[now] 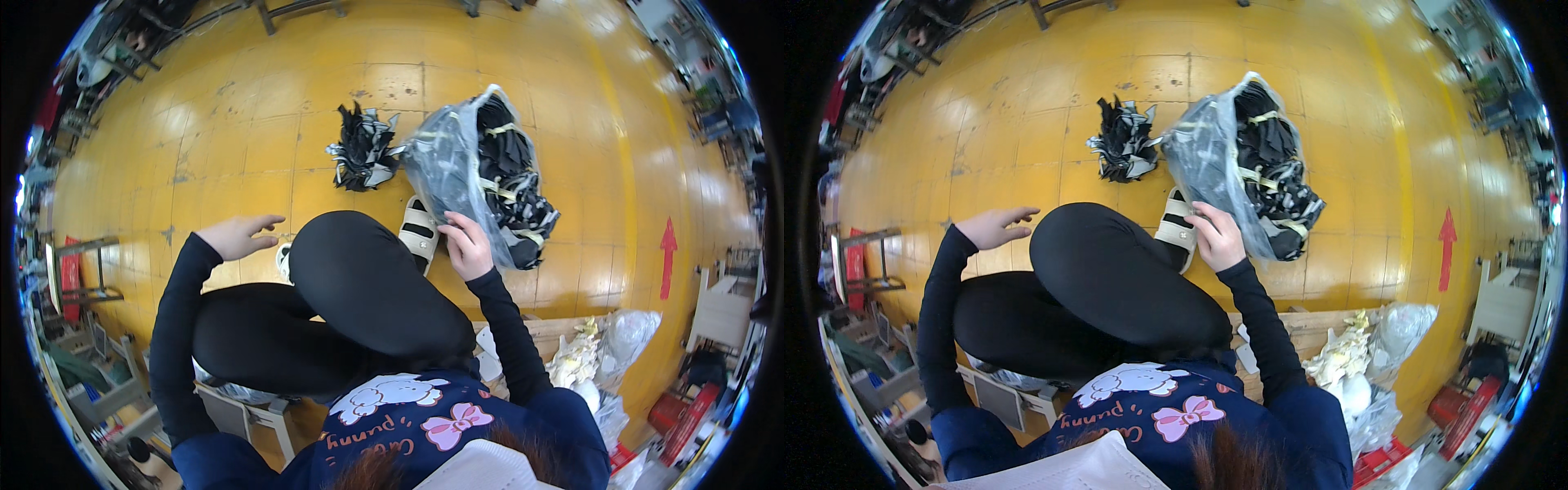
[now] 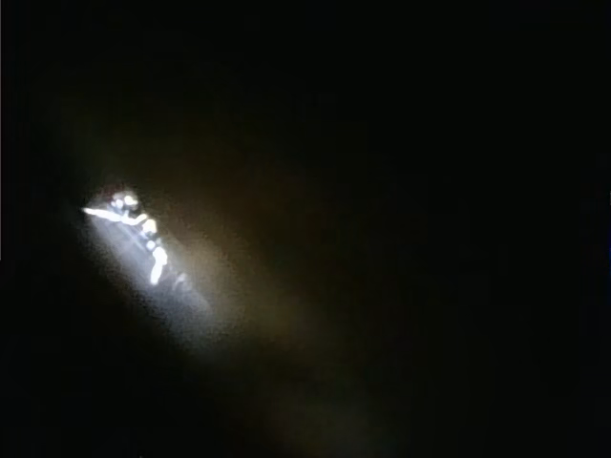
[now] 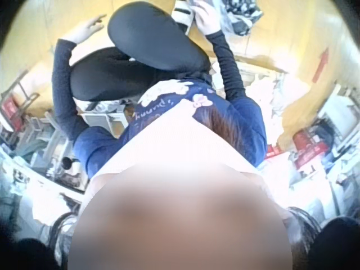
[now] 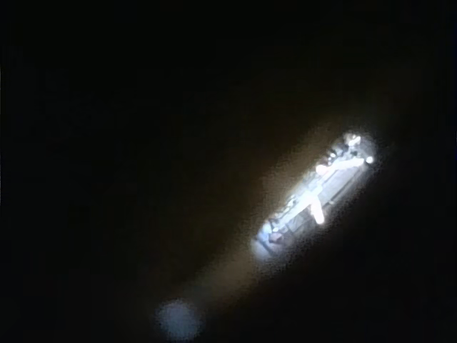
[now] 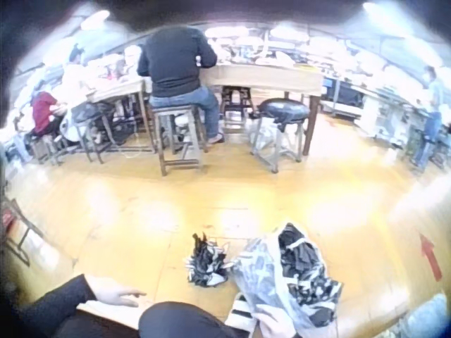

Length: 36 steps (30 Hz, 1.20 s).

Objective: The person sits on the floor and unpacks a plastic bag containing black gloves. They remove the gloves, separate them into smaller bundles, and tie each bundle with a rubber band. The tied bundles are placed on the floor next to the bag.

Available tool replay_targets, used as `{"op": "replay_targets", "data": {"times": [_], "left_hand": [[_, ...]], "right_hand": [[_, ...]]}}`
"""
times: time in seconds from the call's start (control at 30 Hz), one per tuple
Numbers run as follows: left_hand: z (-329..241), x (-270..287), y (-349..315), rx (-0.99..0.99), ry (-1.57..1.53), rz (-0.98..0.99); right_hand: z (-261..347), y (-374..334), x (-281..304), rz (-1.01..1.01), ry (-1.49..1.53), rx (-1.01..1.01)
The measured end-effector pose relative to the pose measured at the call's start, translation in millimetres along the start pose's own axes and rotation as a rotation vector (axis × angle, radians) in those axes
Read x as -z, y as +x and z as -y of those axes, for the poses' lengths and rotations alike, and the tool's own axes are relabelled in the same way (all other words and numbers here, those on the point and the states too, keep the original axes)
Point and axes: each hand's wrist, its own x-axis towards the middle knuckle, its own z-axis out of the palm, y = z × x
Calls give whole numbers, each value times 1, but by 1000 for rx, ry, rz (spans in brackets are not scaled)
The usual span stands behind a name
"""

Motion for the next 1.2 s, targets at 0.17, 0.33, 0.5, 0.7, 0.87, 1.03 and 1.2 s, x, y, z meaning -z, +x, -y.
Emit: {"op": "replay_targets", "data": {"times": [0.17,0.33,0.5,0.7,0.87,1.03,1.2], "left_hand": [[2,4,1,48,7,24],[-1,9,18,-35,-94,18],[1,12,32,-47,-307,105],[32,-36,54,-89,-495,87],[77,-117,65,11,-726,48],[104,-182,74,114,-869,48],[116,-205,111,93,-1046,-35]], "right_hand": [[2,-10,-10,68,95,-203],[-1,-8,-28,91,290,-375],[-20,26,-60,151,357,-476],[-43,83,-140,173,49,-271],[-42,131,-203,161,-75,-355],[-62,185,-227,287,-199,-433],[-139,230,-225,349,-58,-356]]}}
